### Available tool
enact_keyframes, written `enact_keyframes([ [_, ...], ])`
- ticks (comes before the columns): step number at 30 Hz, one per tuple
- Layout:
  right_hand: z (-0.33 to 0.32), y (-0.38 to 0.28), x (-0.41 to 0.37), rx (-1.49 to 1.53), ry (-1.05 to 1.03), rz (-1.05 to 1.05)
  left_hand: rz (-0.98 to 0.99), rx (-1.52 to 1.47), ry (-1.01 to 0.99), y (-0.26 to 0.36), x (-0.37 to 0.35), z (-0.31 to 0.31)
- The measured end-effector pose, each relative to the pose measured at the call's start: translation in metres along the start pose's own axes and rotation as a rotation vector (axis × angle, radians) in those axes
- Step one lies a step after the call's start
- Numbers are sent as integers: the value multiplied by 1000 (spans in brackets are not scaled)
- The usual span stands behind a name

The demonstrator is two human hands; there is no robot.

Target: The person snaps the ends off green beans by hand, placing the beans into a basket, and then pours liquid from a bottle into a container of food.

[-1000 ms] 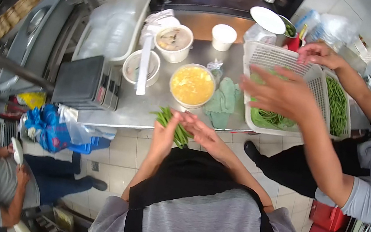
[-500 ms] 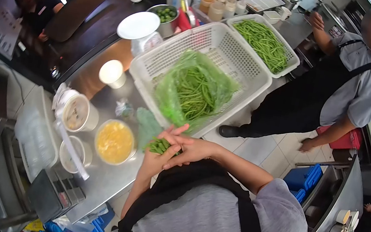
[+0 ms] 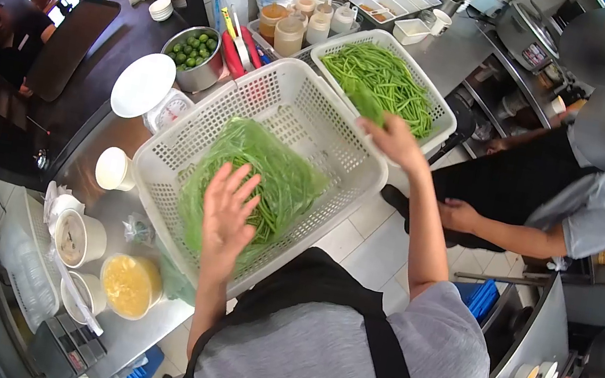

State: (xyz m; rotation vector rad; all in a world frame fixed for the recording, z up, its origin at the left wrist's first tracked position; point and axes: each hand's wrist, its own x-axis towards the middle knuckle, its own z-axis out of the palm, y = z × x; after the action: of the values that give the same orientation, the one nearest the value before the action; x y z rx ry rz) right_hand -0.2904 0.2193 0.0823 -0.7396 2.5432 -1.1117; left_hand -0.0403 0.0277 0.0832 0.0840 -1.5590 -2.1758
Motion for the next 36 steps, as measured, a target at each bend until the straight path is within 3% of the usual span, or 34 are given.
enact_keyframes([
  [3,-29,53,56,-381,236,200,38,93,196,1,-9,-16],
  [6,-38,100,96,-619,132,287,64,290,474,1,-35,-36],
  [8,-30,99,112,-813,407,109,79,529,672,-7,-55,-53],
  [9,-26,96,119,-901,547,18,45,814,723,-13,-68,-65],
  [11,-20,74,144,-758,524,-117,-48,1387,794,-25,-93,-87],
  [14,5,45,200,-530,434,-309,-570,1239,784,-30,-110,-93],
  [16,29,38,244,-414,362,-263,-482,1224,814,-47,-114,-95],
  [20,66,28,298,-605,333,137,-365,1067,876,-52,-111,-87],
  [21,68,20,300,-561,317,225,-450,1093,861,-55,-111,-87],
  [22,75,28,309,-560,358,193,-531,1115,857,-61,-113,-86],
  [24,85,42,319,-541,446,147,-363,1080,895,-69,-115,-77],
  [27,76,52,333,-486,518,152,-384,854,892,-59,-120,-76],
  [30,49,7,307,-350,698,-124,-438,398,846,-49,-132,-86],
  [32,31,-18,301,-114,638,-429,-389,144,821,-44,-145,-89],
  [34,33,-71,260,206,503,-687,-393,210,791,-47,-163,-102],
  [36,48,-128,213,328,413,-784,-371,279,778,-44,-177,-108],
])
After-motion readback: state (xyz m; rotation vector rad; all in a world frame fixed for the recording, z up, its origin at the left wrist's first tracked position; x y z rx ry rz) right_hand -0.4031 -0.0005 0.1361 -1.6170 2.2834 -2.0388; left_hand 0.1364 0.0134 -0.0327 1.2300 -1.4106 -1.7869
